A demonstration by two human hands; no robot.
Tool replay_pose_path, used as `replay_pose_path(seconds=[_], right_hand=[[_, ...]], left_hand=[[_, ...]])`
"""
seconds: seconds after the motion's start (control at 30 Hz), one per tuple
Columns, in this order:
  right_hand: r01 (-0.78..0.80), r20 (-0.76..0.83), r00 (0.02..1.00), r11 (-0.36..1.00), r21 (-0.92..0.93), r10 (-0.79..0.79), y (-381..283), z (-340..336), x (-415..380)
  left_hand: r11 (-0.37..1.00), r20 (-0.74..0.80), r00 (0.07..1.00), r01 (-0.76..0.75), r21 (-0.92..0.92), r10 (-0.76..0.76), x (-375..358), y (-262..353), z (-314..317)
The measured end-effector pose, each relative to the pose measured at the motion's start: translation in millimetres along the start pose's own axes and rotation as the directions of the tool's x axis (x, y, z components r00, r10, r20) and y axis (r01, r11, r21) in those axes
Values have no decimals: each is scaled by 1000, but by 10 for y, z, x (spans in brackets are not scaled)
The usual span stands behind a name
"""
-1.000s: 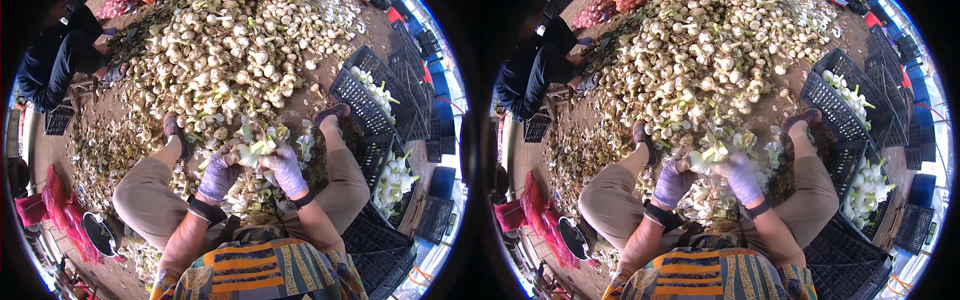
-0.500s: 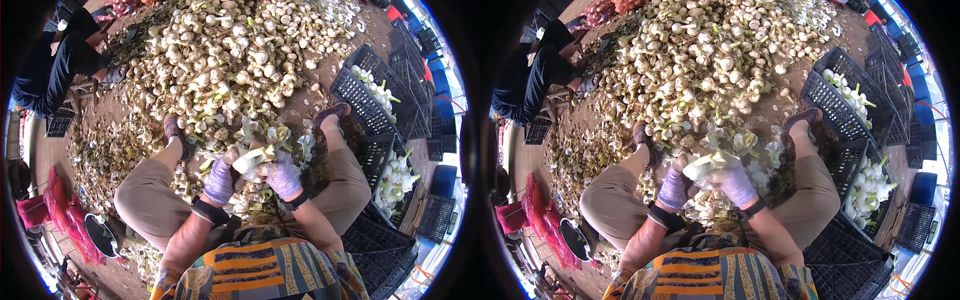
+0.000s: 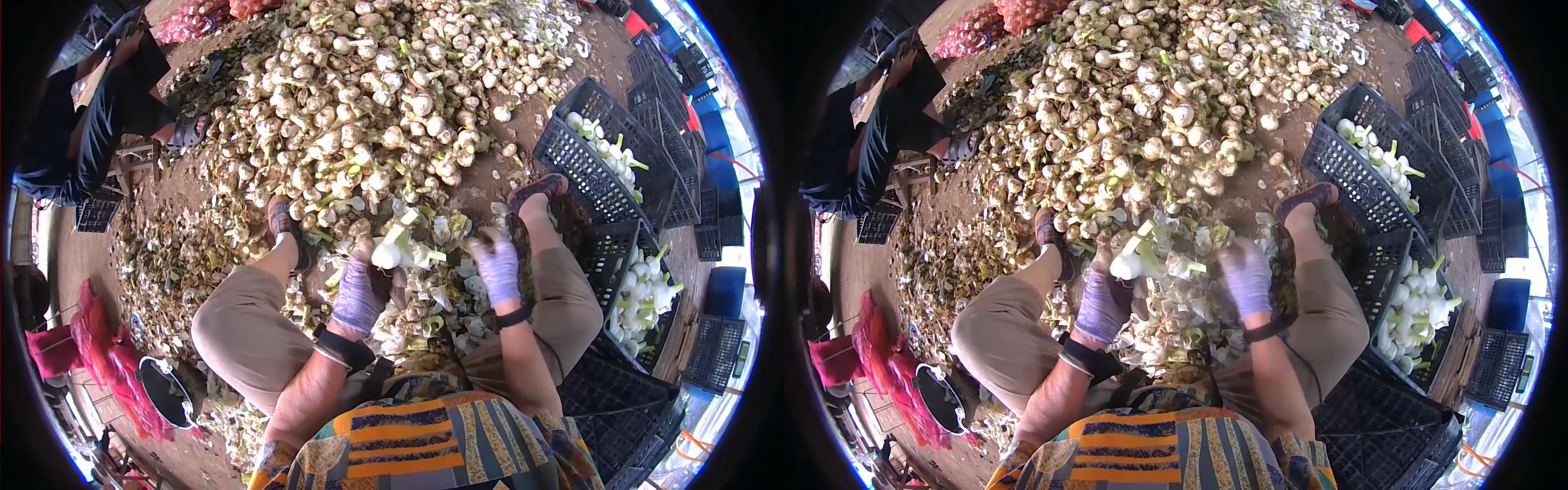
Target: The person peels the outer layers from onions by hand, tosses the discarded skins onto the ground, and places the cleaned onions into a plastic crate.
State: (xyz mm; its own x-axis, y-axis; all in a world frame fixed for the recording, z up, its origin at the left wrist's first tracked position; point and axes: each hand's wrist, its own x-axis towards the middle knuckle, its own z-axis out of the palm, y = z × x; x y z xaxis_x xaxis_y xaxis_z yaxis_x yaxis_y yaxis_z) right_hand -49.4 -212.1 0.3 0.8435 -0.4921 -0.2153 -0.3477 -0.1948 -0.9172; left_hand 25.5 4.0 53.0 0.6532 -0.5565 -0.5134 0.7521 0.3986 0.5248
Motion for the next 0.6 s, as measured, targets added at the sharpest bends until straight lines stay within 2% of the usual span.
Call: replay_pose_path(seconds=[0.03, 0.07, 0.1, 0.13, 0.17, 0.23, 0.27, 0.3, 0.33, 0.37, 0.4, 0.43, 0.5, 0.53, 0.57, 0.6], right_hand=[[-28, 10, 1000, 976, 215, 27, -122, -33, -24], [-171, 237, 965, 952, 254, 110, -271, -126, -86], [-232, 430, 897, 934, 272, 98, -574, -70, -166], [100, 458, 881, 993, 65, -118, -580, 59, -205], [431, 529, 792, 893, -131, -305, -587, 178, -231], [445, 479, 799, 893, -63, -364, -649, 262, -184], [142, 324, 918, 952, 272, -229, -649, 207, -64], [-132, 237, 971, 789, 600, -18, -625, 137, 38], [-174, 199, 980, 456, 873, -7, -249, -23, 198], [-169, 168, 986, 37, 985, 23, 88, -127, 340], [-115, 22, 892, 180, 977, 451, -48, -114, 276], [-209, 112, 970, 499, 841, 216, -162, -47, 70], [-157, 304, 953, 831, 534, -15, -247, 261, -142], [-238, 298, 952, 785, 572, 71, -460, 416, -249], [-306, 295, 944, 729, 612, 148, -706, 511, -320], [-371, 288, 929, 623, 689, 234, -809, 530, -309]], left_hand=[[998, -77, 995, -60, 7, 61, 30, -45, 17], [998, -77, 995, -60, 3, 60, 49, -88, -35], [994, -100, 994, -37, 103, 48, 62, -141, -113], [979, -119, 992, -13, 205, 38, 67, -166, -155], [978, -111, 993, -11, 207, 35, 48, -167, -153], [952, -123, 992, 10, 306, 29, -5, -137, -144], [956, -153, 988, 19, 293, 28, -16, -110, -148], [957, -160, 986, 13, 290, 36, -23, -103, -171], [970, -177, 984, 20, 242, 23, -21, -100, -199], [981, -191, 982, 27, 193, 10, -16, -91, -212], [978, -218, 976, 27, 206, 18, -19, -82, -187], [978, -215, 976, 25, 206, 20, -19, -59, -139], [923, -133, 982, -74, 377, 133, -51, -70, -24], [898, -123, 981, -80, 434, 147, -52, -97, 15], [871, -44, 982, -141, 470, 183, 4, -172, -32], [927, -47, 983, -149, 344, 176, 4, -192, -12]])
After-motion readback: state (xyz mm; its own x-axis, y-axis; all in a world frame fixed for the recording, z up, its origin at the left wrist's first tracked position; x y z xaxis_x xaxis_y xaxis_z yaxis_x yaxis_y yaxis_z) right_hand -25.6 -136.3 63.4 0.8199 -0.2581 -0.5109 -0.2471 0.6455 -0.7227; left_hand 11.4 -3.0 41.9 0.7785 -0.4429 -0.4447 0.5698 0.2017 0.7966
